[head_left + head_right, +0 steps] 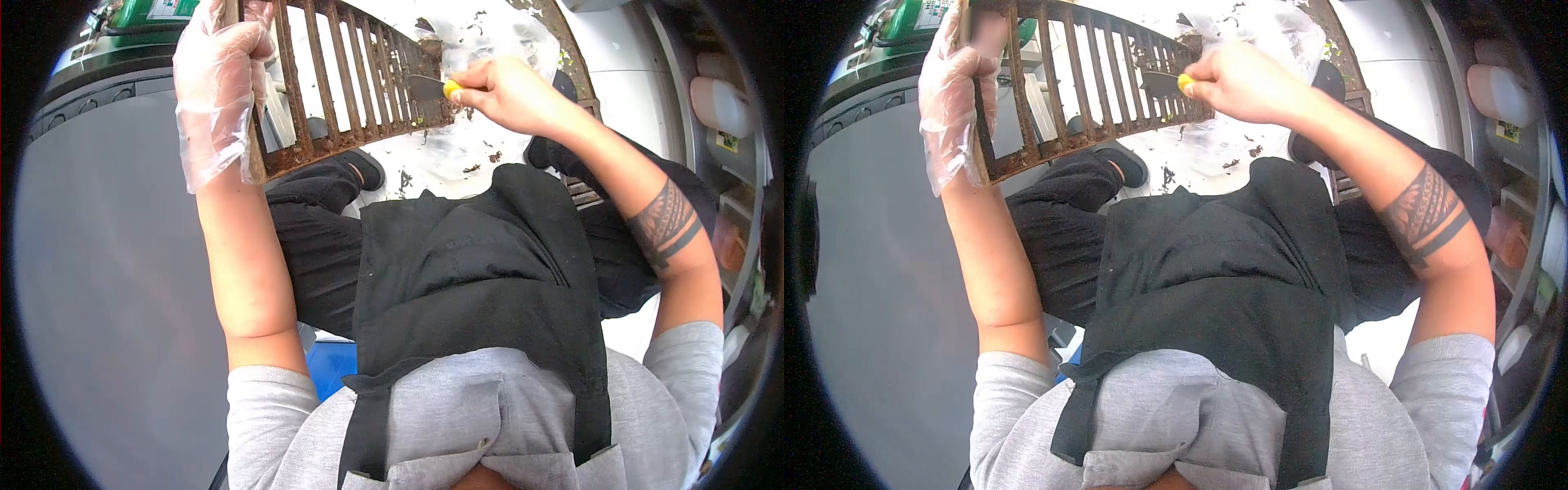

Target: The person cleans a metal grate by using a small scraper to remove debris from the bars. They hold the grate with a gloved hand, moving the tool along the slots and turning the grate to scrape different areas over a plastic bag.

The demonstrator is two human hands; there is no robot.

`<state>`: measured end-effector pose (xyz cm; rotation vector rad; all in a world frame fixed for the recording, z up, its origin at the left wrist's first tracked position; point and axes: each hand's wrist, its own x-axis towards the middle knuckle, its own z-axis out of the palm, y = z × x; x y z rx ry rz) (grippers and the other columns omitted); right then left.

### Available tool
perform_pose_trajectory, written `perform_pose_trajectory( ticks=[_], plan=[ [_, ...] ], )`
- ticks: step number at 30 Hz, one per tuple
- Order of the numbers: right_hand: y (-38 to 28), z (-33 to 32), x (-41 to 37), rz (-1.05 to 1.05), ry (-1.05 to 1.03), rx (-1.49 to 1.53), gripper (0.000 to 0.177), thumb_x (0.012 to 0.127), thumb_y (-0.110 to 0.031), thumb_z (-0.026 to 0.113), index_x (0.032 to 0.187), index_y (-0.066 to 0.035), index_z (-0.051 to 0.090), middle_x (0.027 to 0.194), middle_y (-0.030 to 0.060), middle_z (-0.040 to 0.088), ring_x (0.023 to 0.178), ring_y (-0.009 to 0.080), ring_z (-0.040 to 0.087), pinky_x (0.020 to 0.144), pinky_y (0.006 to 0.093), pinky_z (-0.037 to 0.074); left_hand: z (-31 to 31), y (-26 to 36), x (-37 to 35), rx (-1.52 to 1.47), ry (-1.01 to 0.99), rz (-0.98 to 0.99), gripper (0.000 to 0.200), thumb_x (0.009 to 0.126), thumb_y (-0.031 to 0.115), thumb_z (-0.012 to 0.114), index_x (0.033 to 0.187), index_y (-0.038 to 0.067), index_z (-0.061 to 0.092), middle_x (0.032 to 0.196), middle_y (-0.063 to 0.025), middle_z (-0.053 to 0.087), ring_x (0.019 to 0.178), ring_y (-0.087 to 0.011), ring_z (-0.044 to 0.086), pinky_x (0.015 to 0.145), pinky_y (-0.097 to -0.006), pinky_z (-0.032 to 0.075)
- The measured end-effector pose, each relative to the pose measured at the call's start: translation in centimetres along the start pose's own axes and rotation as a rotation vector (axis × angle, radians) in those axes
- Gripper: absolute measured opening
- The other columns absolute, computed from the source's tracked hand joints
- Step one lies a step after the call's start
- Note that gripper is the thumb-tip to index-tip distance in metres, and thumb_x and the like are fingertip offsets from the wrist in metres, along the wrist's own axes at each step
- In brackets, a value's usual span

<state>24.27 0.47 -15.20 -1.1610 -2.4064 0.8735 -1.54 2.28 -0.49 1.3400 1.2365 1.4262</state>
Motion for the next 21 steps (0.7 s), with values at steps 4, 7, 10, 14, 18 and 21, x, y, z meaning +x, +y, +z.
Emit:
perform_pose_trajectory(
  ticks=[4, 7, 10, 14, 18, 21],
  plan=[
    [-1.0, 1.4, -1.9, 0.539, -0.171, 0.431, 0.036, 0.097, -0.018, 0.069, 0.131, -0.005, 0.069, 0.092, 0.0047, 0.071, 0.066, 0.0073, 0.056, 0.067, 0.0269, 0.049, -0.4, 1.0, 0.5, 0.120, -0.049, -0.054, 0.091, 0.062, -0.018, 0.040, 0.153, -0.008, 0.038, 0.140, -0.0161, 0.053, 0.098, -0.0173, 0.058, 0.097, -0.0255, 0.051],
    [-1.8, 3.0, -3.1, 0.646, -0.206, 0.640, 0.036, 0.096, -0.014, 0.068, 0.130, -0.002, 0.069, 0.099, 0.0087, 0.074, 0.079, 0.0107, 0.065, 0.078, 0.0274, 0.054, 0.1, 0.6, 0.6, 0.132, 0.029, -0.053, 0.090, 0.062, -0.017, 0.041, 0.152, -0.009, 0.039, 0.141, -0.0168, 0.053, 0.099, -0.0174, 0.059, 0.097, -0.0255, 0.051],
    [-2.1, 6.0, -4.0, 0.340, -0.039, 0.549, 0.036, 0.095, -0.009, 0.068, 0.129, 0.001, 0.068, 0.124, 0.0207, 0.071, 0.115, 0.0225, 0.068, 0.099, 0.0309, 0.050, -0.2, 0.9, 1.0, 0.107, -0.057, -0.049, 0.089, 0.063, -0.015, 0.041, 0.152, -0.008, 0.039, 0.141, -0.0170, 0.053, 0.099, -0.0171, 0.059, 0.093, -0.0232, 0.052],
    [-3.8, 8.6, -3.8, 0.324, 0.090, 0.446, 0.035, 0.091, -0.005, 0.067, 0.125, 0.000, 0.070, 0.114, 0.0202, 0.074, 0.107, 0.0283, 0.070, 0.095, 0.0346, 0.053, -0.2, -0.9, 1.3, -0.014, -0.026, 0.062, 0.086, 0.064, -0.013, 0.042, 0.150, -0.008, 0.042, 0.135, -0.0155, 0.058, 0.096, -0.0160, 0.060, 0.084, -0.0201, 0.052],
    [-4.6, 10.7, -2.6, 0.328, 0.242, 0.415, 0.036, 0.092, -0.011, 0.066, 0.127, -0.002, 0.070, 0.109, 0.0212, 0.073, 0.101, 0.0307, 0.071, 0.091, 0.0373, 0.054, 0.5, 0.8, 0.5, 0.180, 0.064, -0.042, 0.085, 0.063, -0.013, 0.042, 0.148, -0.008, 0.045, 0.130, -0.0143, 0.060, 0.093, -0.0150, 0.059, 0.079, -0.0192, 0.051],
    [-2.8, 10.7, 1.9, 0.451, 0.342, 0.263, 0.039, 0.091, -0.023, 0.067, 0.125, -0.005, 0.071, 0.106, 0.0226, 0.072, 0.096, 0.0327, 0.072, 0.088, 0.0369, 0.055, -0.1, 0.6, 0.5, 0.069, -0.010, -0.062, 0.085, 0.063, -0.013, 0.043, 0.148, -0.008, 0.047, 0.117, -0.0104, 0.062, 0.084, -0.0120, 0.056, 0.080, -0.0190, 0.050]
  ],
)
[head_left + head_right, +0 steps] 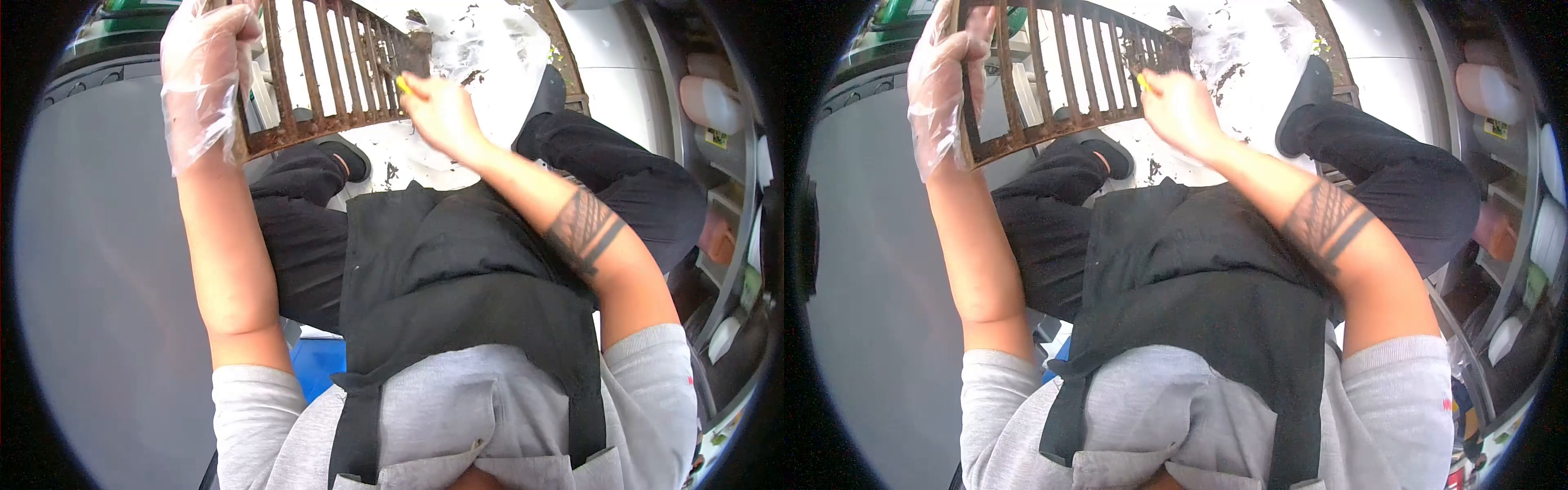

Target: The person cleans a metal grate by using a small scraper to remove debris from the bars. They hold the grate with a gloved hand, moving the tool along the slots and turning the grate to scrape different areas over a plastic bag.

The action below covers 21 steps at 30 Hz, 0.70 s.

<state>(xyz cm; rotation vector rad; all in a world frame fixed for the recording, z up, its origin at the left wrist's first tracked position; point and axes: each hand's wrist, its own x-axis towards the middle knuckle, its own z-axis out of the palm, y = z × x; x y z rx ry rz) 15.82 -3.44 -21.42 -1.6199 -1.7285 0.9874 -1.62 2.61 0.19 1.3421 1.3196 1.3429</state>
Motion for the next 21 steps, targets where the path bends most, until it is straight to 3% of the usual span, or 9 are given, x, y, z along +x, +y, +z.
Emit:
perform_pose_trajectory(
  ticks=[2, 4, 8, 12, 13, 16, 18, 20, 21],
  plan=[
    [0.9, 0.5, 3.2, -0.012, 0.053, -0.007, 0.040, 0.090, -0.026, 0.067, 0.125, -0.006, 0.072, 0.104, 0.0228, 0.072, 0.094, 0.0335, 0.072, 0.087, 0.0375, 0.055, -0.2, -0.8, 0.5, 0.077, 0.051, 0.071, 0.083, 0.064, -0.013, 0.043, 0.147, -0.007, 0.048, 0.102, -0.0062, 0.061, 0.078, -0.0106, 0.054, 0.079, -0.0185, 0.050],
    [1.8, -0.2, 5.5, -0.132, 0.054, -0.068, 0.037, 0.091, -0.025, 0.061, 0.121, -0.010, 0.074, 0.098, 0.0215, 0.073, 0.095, 0.0395, 0.071, 0.089, 0.0463, 0.056, -1.4, -1.6, 1.4, 0.072, 0.027, 0.055, 0.083, 0.064, -0.013, 0.043, 0.146, -0.007, 0.049, 0.099, -0.0056, 0.060, 0.076, -0.0105, 0.053, 0.078, -0.0185, 0.049],
    [1.8, -0.2, 6.2, -0.210, 0.074, -0.112, 0.034, 0.090, -0.026, 0.061, 0.117, -0.012, 0.076, 0.097, 0.0185, 0.074, 0.094, 0.0383, 0.071, 0.088, 0.0471, 0.056, -1.7, -0.5, 0.9, 0.121, -0.018, 0.000, 0.086, 0.063, -0.014, 0.044, 0.148, -0.007, 0.047, 0.093, -0.0051, 0.058, 0.071, -0.0102, 0.050, 0.079, -0.0204, 0.051],
    [0.9, 0.0, 2.7, -0.205, 0.056, -0.165, 0.034, 0.092, -0.026, 0.059, 0.117, -0.009, 0.075, 0.094, 0.0219, 0.073, 0.090, 0.0413, 0.071, 0.085, 0.0493, 0.057, -2.6, -2.5, 2.1, 0.002, -0.008, 0.096, 0.088, 0.063, -0.015, 0.043, 0.151, -0.008, 0.043, 0.133, -0.0144, 0.059, 0.098, -0.0180, 0.062, 0.091, -0.0251, 0.053],
    [0.8, -0.4, 0.7, -0.214, 0.011, -0.160, 0.035, 0.092, -0.026, 0.062, 0.119, -0.008, 0.074, 0.093, 0.0219, 0.072, 0.089, 0.0398, 0.070, 0.084, 0.0473, 0.056, -2.4, -2.1, 1.5, 0.015, -0.061, 0.115, 0.088, 0.063, -0.015, 0.043, 0.151, -0.009, 0.042, 0.152, -0.0160, 0.048, 0.112, -0.0224, 0.060, 0.095, -0.0253, 0.051],
    [1.2, -0.1, -0.2, -0.219, -0.025, -0.104, 0.036, 0.093, -0.026, 0.062, 0.122, -0.006, 0.073, 0.090, 0.0226, 0.070, 0.087, 0.0394, 0.069, 0.083, 0.0468, 0.054, -1.8, -1.7, 2.1, -0.028, -0.029, 0.038, 0.088, 0.063, -0.015, 0.044, 0.151, -0.009, 0.042, 0.151, -0.0165, 0.048, 0.110, -0.0231, 0.061, 0.096, -0.0261, 0.051],
    [0.5, 0.3, 3.9, -0.239, 0.085, -0.240, 0.035, 0.094, -0.026, 0.060, 0.121, -0.007, 0.073, 0.091, 0.0231, 0.070, 0.089, 0.0410, 0.068, 0.085, 0.0477, 0.055, -4.1, -1.3, 2.3, 0.085, -0.123, 0.110, 0.088, 0.063, -0.014, 0.044, 0.151, -0.009, 0.042, 0.147, -0.0165, 0.052, 0.111, -0.0218, 0.061, 0.096, -0.0261, 0.051],
    [0.7, 0.8, 7.7, -0.274, 0.168, -0.160, 0.032, 0.093, -0.025, 0.059, 0.114, -0.007, 0.074, 0.091, 0.0239, 0.070, 0.089, 0.0429, 0.069, 0.086, 0.0488, 0.055, -7.1, -0.4, 3.4, -0.146, -0.916, 0.152, 0.087, 0.064, -0.014, 0.045, 0.151, -0.010, 0.042, 0.138, -0.0166, 0.058, 0.103, -0.0172, 0.062, 0.091, -0.0236, 0.052],
    [0.7, 0.6, 7.9, -0.280, 0.156, -0.153, 0.030, 0.093, -0.025, 0.060, 0.113, -0.007, 0.074, 0.089, 0.0236, 0.070, 0.087, 0.0428, 0.069, 0.084, 0.0496, 0.055, -5.9, -0.9, 3.0, -0.145, -0.919, 0.153, 0.087, 0.064, -0.014, 0.045, 0.151, -0.010, 0.042, 0.138, -0.0166, 0.058, 0.103, -0.0172, 0.062, 0.091, -0.0236, 0.052]
  ],
)
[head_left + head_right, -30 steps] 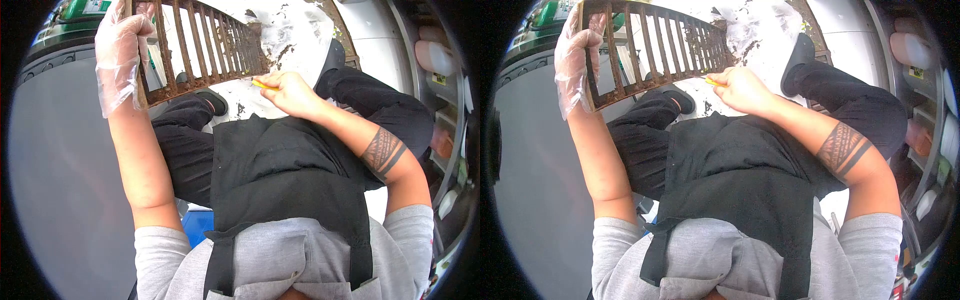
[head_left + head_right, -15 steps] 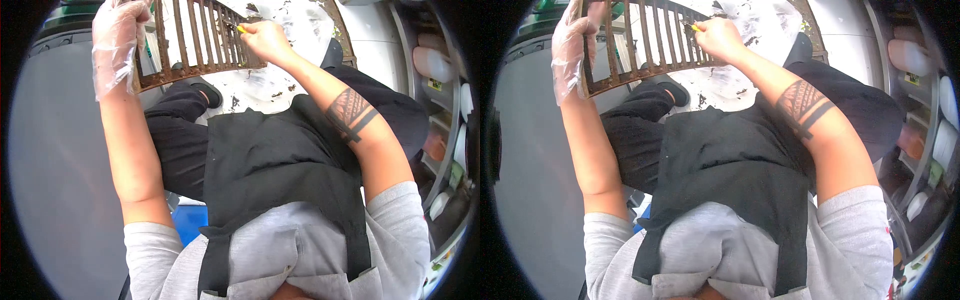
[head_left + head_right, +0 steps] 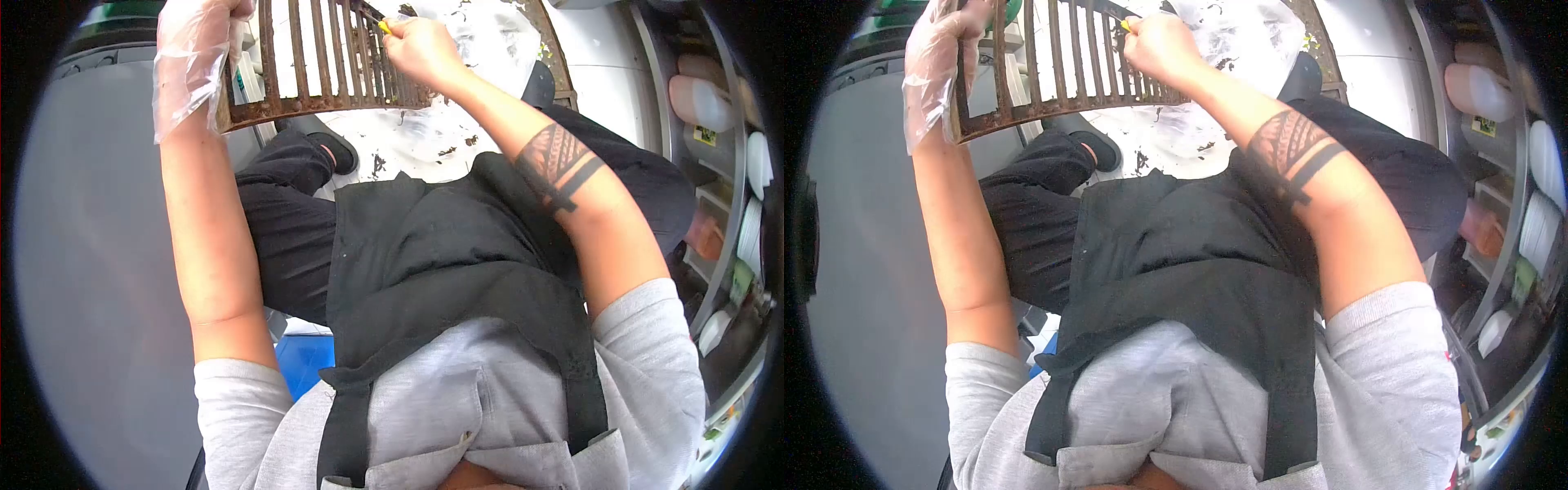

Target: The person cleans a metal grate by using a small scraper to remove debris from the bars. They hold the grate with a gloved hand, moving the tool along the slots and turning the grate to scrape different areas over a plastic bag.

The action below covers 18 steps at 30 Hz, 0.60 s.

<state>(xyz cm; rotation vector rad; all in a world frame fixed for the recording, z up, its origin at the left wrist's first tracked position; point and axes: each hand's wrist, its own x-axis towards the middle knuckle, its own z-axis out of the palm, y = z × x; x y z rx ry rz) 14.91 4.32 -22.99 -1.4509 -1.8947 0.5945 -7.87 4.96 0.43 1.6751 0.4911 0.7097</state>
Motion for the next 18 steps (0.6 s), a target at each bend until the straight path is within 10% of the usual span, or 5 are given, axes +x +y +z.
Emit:
perform_pose_trajectory(
  ticks=[2, 9, 18],
  plan=[
    [-0.1, -0.7, -0.7, -0.034, -0.092, -0.054, 0.028, 0.094, -0.024, 0.060, 0.111, -0.007, 0.074, 0.086, 0.0230, 0.069, 0.082, 0.0428, 0.068, 0.079, 0.0514, 0.055, 2.5, -1.9, 2.1, 0.221, 0.903, -0.107, 0.086, 0.065, -0.013, 0.044, 0.151, -0.010, 0.041, 0.125, -0.0160, 0.062, 0.090, -0.0116, 0.061, 0.085, -0.0210, 0.051],
    [-0.2, -0.1, 0.8, -0.002, -0.011, -0.099, 0.026, 0.094, -0.021, 0.058, 0.109, -0.007, 0.075, 0.074, 0.0241, 0.065, 0.076, 0.0451, 0.067, 0.072, 0.0541, 0.053, 5.1, -0.5, 2.2, 0.320, 0.866, -0.108, 0.087, 0.064, -0.014, 0.043, 0.152, -0.011, 0.039, 0.148, -0.0164, 0.051, 0.094, -0.0155, 0.059, 0.088, -0.0210, 0.051],
    [-0.6, -1.2, -4.9, -0.017, -0.102, -0.085, 0.025, 0.091, -0.021, 0.059, 0.105, -0.006, 0.073, 0.077, 0.0255, 0.066, 0.078, 0.0445, 0.068, 0.076, 0.0537, 0.055, 4.2, -0.6, 2.2, 0.204, 0.926, -0.219, 0.082, 0.065, -0.014, 0.042, 0.147, -0.011, 0.046, 0.131, -0.0122, 0.060, 0.092, -0.0125, 0.057, 0.077, -0.0189, 0.050]
  ],
)
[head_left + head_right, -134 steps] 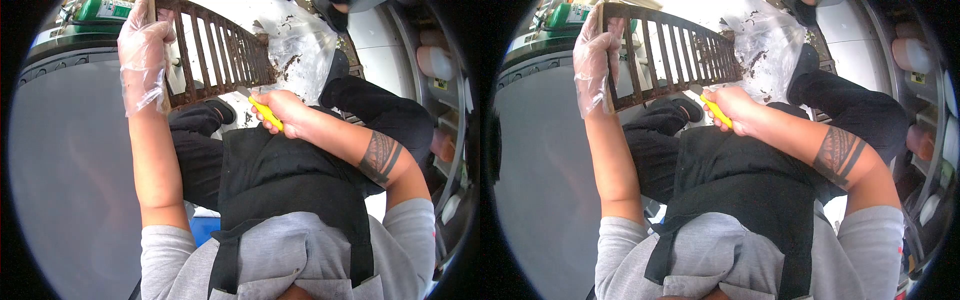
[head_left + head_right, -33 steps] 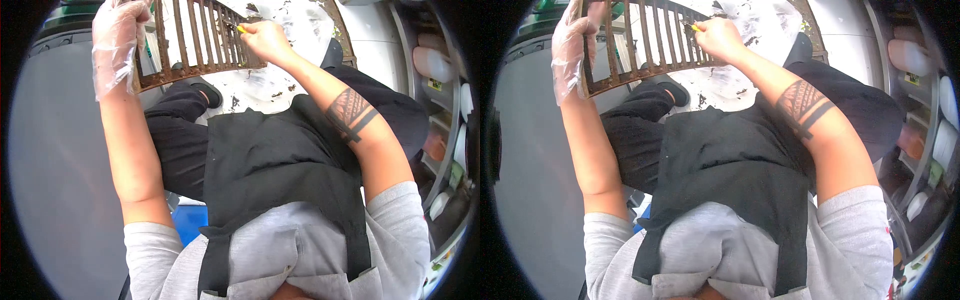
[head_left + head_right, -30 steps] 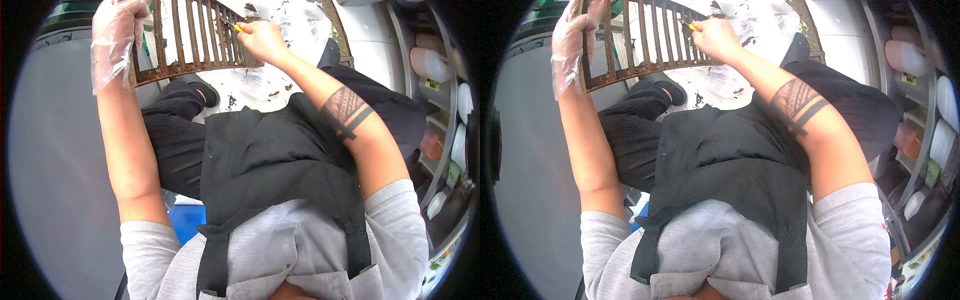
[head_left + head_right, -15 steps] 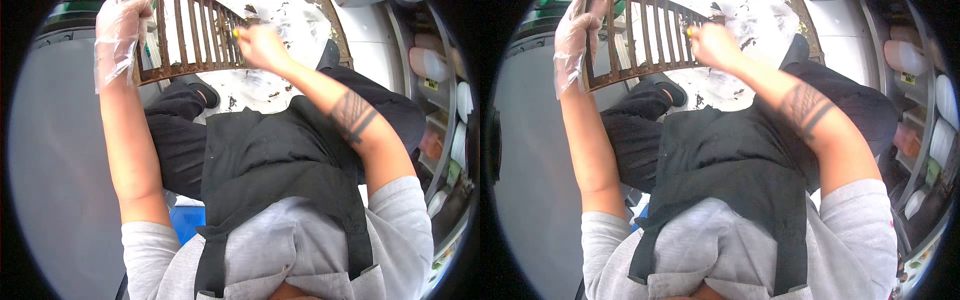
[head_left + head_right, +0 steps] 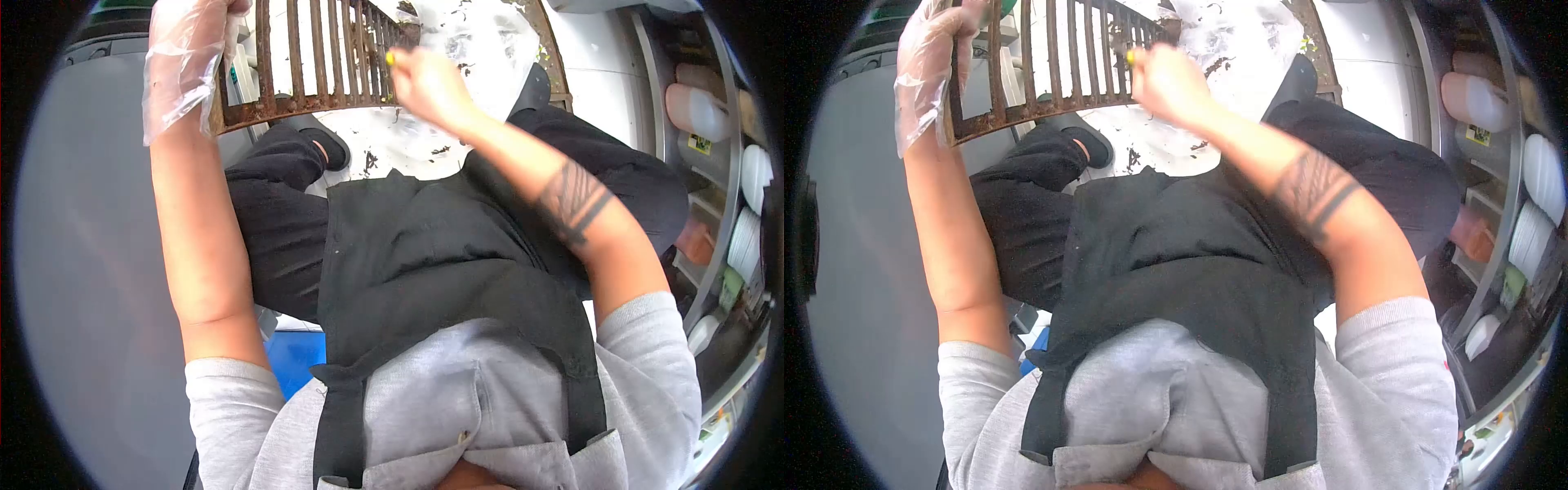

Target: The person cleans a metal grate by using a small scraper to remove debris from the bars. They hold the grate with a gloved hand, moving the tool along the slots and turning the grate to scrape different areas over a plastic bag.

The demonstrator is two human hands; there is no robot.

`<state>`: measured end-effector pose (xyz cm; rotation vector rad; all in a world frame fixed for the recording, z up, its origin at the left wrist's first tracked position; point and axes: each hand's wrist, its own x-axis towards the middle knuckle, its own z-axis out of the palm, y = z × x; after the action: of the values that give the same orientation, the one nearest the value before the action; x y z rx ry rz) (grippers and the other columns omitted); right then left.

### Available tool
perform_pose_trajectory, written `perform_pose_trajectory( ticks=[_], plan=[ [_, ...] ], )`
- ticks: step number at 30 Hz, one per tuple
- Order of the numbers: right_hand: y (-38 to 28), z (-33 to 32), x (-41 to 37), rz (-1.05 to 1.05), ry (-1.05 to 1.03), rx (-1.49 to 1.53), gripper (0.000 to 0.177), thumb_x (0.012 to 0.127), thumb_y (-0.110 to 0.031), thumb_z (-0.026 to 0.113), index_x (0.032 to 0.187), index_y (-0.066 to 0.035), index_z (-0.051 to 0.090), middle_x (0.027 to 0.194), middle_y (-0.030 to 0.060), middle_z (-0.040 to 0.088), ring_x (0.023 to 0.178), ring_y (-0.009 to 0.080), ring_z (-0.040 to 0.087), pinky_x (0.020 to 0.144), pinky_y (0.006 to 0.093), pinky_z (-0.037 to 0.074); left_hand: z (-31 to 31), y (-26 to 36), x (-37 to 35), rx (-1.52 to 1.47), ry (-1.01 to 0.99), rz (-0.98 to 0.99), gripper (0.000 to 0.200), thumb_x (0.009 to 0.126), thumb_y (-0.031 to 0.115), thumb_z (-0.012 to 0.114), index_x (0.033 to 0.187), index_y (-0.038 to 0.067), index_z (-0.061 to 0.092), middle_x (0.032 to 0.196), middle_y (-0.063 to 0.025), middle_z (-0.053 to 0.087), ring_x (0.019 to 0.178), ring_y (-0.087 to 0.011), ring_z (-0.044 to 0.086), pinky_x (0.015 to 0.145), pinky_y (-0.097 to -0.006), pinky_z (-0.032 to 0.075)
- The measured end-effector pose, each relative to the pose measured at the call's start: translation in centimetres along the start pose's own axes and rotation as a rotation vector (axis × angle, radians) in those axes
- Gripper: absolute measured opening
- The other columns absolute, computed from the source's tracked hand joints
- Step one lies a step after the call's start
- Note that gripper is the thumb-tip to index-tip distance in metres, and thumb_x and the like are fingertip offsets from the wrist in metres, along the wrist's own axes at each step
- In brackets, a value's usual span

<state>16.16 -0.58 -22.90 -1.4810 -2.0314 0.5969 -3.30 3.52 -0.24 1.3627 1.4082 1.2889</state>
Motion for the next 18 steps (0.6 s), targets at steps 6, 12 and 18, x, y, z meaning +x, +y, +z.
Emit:
perform_pose_trajectory(
  ticks=[6, 12, 18],
  plan=[
    [1.9, -1.0, 7.7, 0.066, 0.061, 0.053, 0.010, 0.081, -0.011, 0.063, 0.086, -0.008, 0.071, 0.076, 0.0164, 0.067, 0.074, 0.0399, 0.066, 0.072, 0.0492, 0.054, 0.6, 0.4, 0.8, 0.123, -0.033, 0.071, 0.082, 0.068, -0.011, 0.049, 0.149, -0.007, 0.047, 0.117, -0.0128, 0.066, 0.074, -0.0082, 0.054, 0.064, -0.0191, 0.046],
    [1.2, -5.1, -2.0, 0.379, -0.286, 0.235, 0.040, 0.092, -0.029, 0.063, 0.125, -0.009, 0.073, 0.093, 0.0199, 0.075, 0.080, 0.0263, 0.073, 0.080, 0.0364, 0.056, -0.8, 1.2, 0.2, 0.072, -0.094, 0.084, 0.082, 0.068, -0.009, 0.050, 0.150, -0.007, 0.045, 0.096, -0.0108, 0.065, 0.063, -0.0099, 0.051, 0.057, -0.0221, 0.046],
    [-0.4, -2.9, -6.3, 0.340, -0.276, 0.419, 0.034, 0.094, -0.014, 0.070, 0.126, -0.003, 0.072, 0.105, 0.0161, 0.075, 0.092, 0.0174, 0.068, 0.085, 0.0297, 0.052, 0.7, 0.4, 0.5, 0.150, 0.016, 0.115, 0.078, 0.067, -0.008, 0.051, 0.146, -0.010, 0.048, 0.082, -0.0054, 0.060, 0.059, -0.0117, 0.050, 0.053, -0.0232, 0.043]
  ],
)
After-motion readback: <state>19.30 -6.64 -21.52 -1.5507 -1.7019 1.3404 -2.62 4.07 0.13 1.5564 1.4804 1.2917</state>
